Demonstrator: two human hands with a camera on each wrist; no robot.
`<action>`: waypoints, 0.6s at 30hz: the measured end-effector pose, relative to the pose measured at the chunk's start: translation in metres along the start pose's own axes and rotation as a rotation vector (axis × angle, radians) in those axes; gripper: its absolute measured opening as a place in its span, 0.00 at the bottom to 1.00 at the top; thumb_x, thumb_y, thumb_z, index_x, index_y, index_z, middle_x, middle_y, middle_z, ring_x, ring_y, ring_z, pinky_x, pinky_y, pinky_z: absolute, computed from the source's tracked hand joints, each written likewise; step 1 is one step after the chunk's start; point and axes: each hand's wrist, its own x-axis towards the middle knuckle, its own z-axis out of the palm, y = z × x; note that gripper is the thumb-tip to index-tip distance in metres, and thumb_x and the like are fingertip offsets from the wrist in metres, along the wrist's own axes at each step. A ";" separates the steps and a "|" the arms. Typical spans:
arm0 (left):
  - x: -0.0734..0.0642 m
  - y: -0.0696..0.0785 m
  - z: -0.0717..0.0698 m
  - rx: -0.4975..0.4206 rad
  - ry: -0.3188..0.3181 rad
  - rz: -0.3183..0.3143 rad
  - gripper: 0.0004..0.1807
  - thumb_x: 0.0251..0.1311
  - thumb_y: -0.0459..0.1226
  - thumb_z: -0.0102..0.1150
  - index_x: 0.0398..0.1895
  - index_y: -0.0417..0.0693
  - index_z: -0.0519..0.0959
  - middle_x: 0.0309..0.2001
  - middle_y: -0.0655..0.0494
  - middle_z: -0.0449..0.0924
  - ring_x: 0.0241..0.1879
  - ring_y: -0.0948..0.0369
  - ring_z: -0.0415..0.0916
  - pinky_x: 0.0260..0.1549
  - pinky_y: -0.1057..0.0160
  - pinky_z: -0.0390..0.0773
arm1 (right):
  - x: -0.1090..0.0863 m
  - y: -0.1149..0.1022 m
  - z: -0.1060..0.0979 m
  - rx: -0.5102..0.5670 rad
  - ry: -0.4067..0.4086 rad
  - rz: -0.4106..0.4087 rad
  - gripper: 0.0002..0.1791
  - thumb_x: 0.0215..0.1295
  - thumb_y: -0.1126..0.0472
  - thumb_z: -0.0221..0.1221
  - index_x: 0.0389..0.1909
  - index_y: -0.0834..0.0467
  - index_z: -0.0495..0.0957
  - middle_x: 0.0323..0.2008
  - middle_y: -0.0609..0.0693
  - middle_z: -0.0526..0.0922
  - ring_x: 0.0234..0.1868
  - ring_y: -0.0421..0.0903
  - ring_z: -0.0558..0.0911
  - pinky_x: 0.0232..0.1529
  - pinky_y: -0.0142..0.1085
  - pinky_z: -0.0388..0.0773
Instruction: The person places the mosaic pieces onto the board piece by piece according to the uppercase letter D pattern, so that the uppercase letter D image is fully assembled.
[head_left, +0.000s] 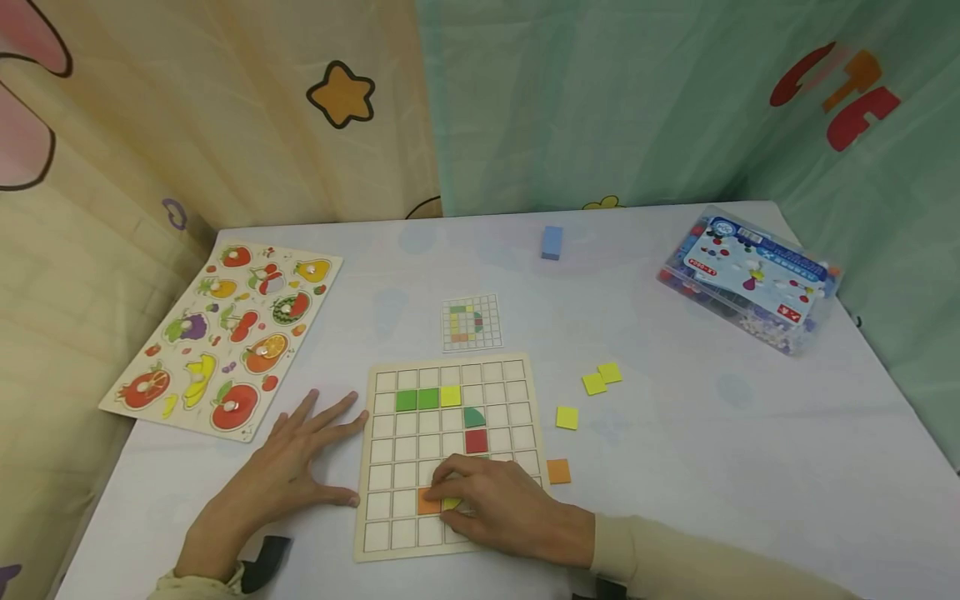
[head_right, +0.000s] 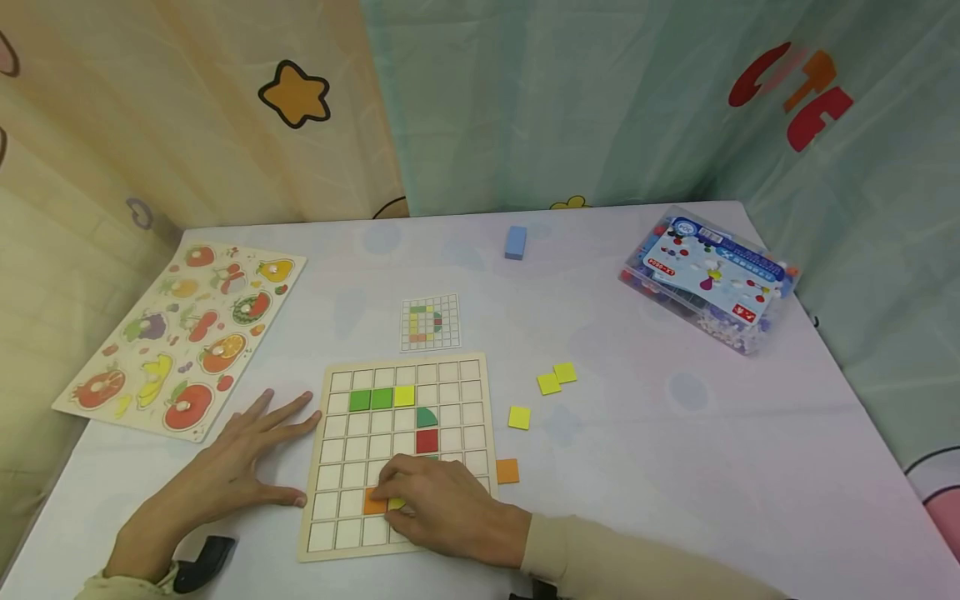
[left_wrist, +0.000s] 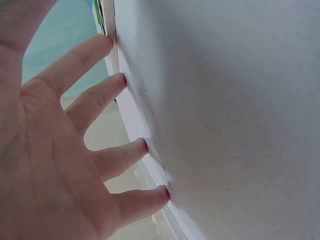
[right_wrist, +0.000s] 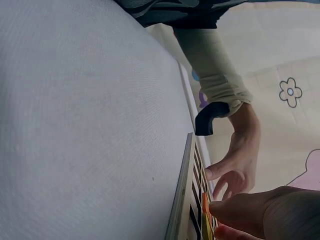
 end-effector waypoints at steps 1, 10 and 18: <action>0.000 0.000 0.000 0.001 0.001 0.001 0.56 0.25 0.62 0.78 0.68 0.59 0.73 0.75 0.51 0.58 0.74 0.36 0.40 0.64 0.25 0.43 | -0.002 0.000 -0.001 0.005 0.003 0.002 0.14 0.62 0.59 0.67 0.49 0.49 0.86 0.46 0.35 0.80 0.46 0.29 0.78 0.41 0.19 0.75; 0.000 0.000 0.000 0.000 0.007 0.008 0.57 0.24 0.62 0.78 0.68 0.59 0.73 0.75 0.52 0.59 0.74 0.36 0.40 0.64 0.25 0.44 | -0.027 0.009 -0.016 0.097 0.096 0.098 0.15 0.62 0.63 0.65 0.49 0.51 0.85 0.48 0.37 0.82 0.51 0.34 0.80 0.52 0.32 0.79; -0.001 0.000 0.001 -0.011 0.008 0.004 0.57 0.24 0.63 0.77 0.68 0.61 0.72 0.75 0.52 0.58 0.75 0.37 0.39 0.64 0.26 0.43 | -0.054 0.023 -0.027 0.142 0.189 0.212 0.15 0.58 0.65 0.68 0.47 0.52 0.86 0.47 0.35 0.83 0.48 0.35 0.81 0.45 0.31 0.80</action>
